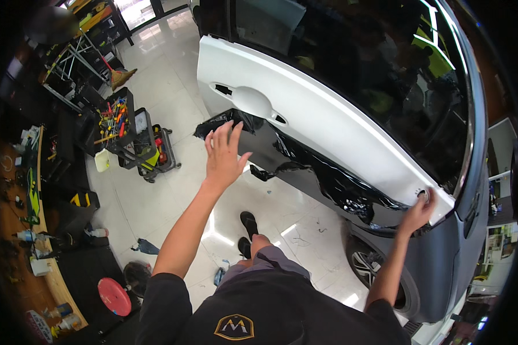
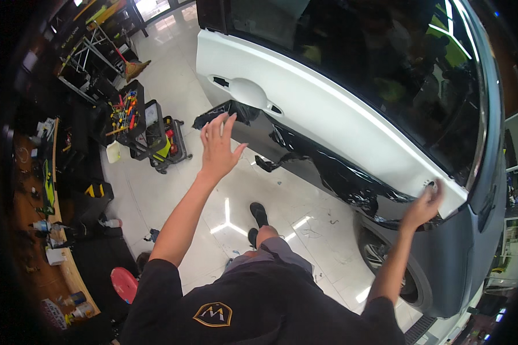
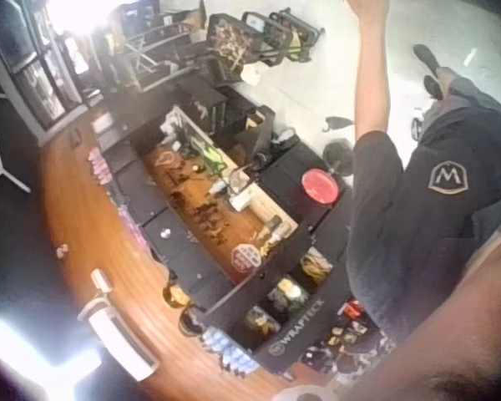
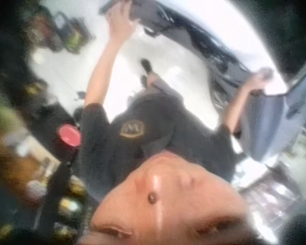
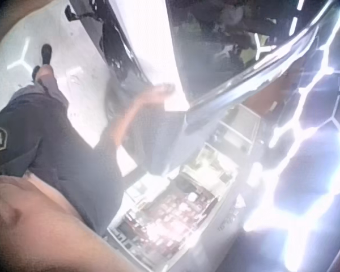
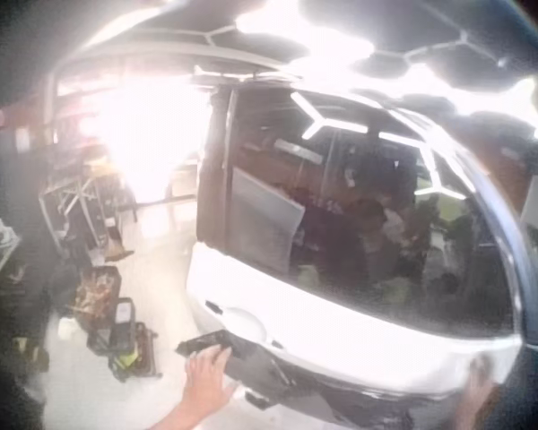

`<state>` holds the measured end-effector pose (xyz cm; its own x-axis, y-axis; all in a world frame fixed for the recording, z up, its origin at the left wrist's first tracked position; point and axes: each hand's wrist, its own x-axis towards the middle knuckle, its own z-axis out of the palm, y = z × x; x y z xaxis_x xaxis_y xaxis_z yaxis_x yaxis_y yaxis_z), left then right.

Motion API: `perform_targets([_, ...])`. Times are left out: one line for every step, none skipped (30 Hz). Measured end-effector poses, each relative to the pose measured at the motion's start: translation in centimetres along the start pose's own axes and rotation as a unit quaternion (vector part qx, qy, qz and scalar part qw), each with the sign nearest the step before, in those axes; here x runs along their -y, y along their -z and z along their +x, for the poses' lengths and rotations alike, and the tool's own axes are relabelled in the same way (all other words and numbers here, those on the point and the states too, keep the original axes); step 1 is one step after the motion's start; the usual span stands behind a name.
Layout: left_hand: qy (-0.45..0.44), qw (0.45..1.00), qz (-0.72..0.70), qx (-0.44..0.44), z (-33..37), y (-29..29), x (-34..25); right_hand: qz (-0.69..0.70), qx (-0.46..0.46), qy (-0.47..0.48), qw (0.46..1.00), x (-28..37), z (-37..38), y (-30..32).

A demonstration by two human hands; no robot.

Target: The person removes a white car door panel from a grey car by hand. They peel away black protective film, detach clips, and pull the panel away from the door frame.

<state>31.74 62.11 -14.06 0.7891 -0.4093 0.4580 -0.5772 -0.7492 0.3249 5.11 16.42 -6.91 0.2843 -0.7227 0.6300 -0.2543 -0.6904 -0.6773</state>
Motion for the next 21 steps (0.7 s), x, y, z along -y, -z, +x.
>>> perform_targets([-0.027,1.0,0.009,0.006,1.2,-1.2,0.2,0.01,0.028,0.081,0.996,2.4,-4.8,-2.2])
perform_targets([-0.05,0.998,0.024,0.014,2.1,-2.1,0.2,0.04,0.102,0.115,0.987,5.3,-8.7,-4.9])
perform_targets([-0.078,0.996,0.043,0.017,3.6,-2.9,0.9,0.075,0.182,0.141,0.97,8.5,-12.4,-7.7])
perform_targets([-0.081,0.996,0.038,0.032,4.4,-3.6,2.1,0.108,0.258,0.231,0.932,12.1,-14.2,-11.0])
perform_targets([-0.088,0.995,0.031,0.038,5.0,-4.1,3.2,0.119,0.286,0.253,0.916,14.1,-16.0,-14.0])
perform_targets([-0.098,0.994,0.022,0.043,5.7,-4.5,4.3,0.147,0.291,0.261,0.908,16.0,-17.2,-17.1])
perform_targets([-0.108,0.993,0.012,0.044,6.9,-4.9,5.5,0.16,0.305,0.274,0.898,17.4,-18.0,-20.2])
perform_targets([-0.148,0.989,0.001,-0.006,7.1,-4.9,6.7,0.16,0.309,0.295,0.89,19.0,-18.2,-22.8])
perform_targets([-0.177,0.983,-0.049,0.003,7.4,-5.4,7.6,0.13,0.315,0.3,0.891,19.7,-18.3,-24.9])
perform_targets([-0.208,0.973,-0.104,0.012,8.1,-6.4,8.4,0.111,0.318,0.313,0.888,19.8,-18.1,-26.6])
perform_targets([-0.239,0.958,-0.158,0.022,8.6,-7.3,8.9,0.093,0.32,0.326,0.885,19.7,-17.8,-27.7])
perform_targets([-0.249,0.947,-0.204,0.004,9.2,-7.6,8.9,0.088,0.324,0.329,0.883,19.5,-18.0,-28.3])
perform_targets([-0.266,0.937,-0.227,0.016,9.4,-7.8,9.3,0.083,0.326,0.334,0.881,19.4,-18.1,-28.9])
perform_targets([-0.269,0.933,-0.235,0.041,10.8,-6.7,9.2,0.098,0.341,0.329,0.875,20.2,-16.5,-29.9])
perform_targets([-0.275,0.925,-0.26,0.047,10.7,-7.6,10.0,0.075,0.317,0.339,0.883,20.0,-16.9,-31.1])
perform_targets([-0.28,0.919,-0.273,0.04,10.3,-8.5,10.5,0.056,0.297,0.349,0.887,19.8,-17.3,-31.7])
perform_targets([-0.29,0.919,-0.263,0.042,10.2,-9.1,11.0,0.035,0.277,0.361,0.89,19.6,-17.9,-32.3])
perform_targets([-0.299,0.92,-0.25,0.042,10.1,-9.3,11.2,0.004,0.258,0.356,0.898,19.7,-18.3,-32.8])
perform_targets([-0.307,0.922,-0.234,0.038,9.9,-9.2,11.3,-0.011,0.259,0.363,0.895,19.6,-18.7,-32.8])
perform_targets([-0.311,0.921,-0.233,0.039,9.7,-9.2,11.5,-0.025,0.254,0.371,0.893,19.4,-19.1,-32.8])
perform_targets([-0.319,0.918,-0.23,0.038,9.8,-9.2,11.6,-0.039,0.244,0.38,0.891,19.1,-19.5,-32.9])
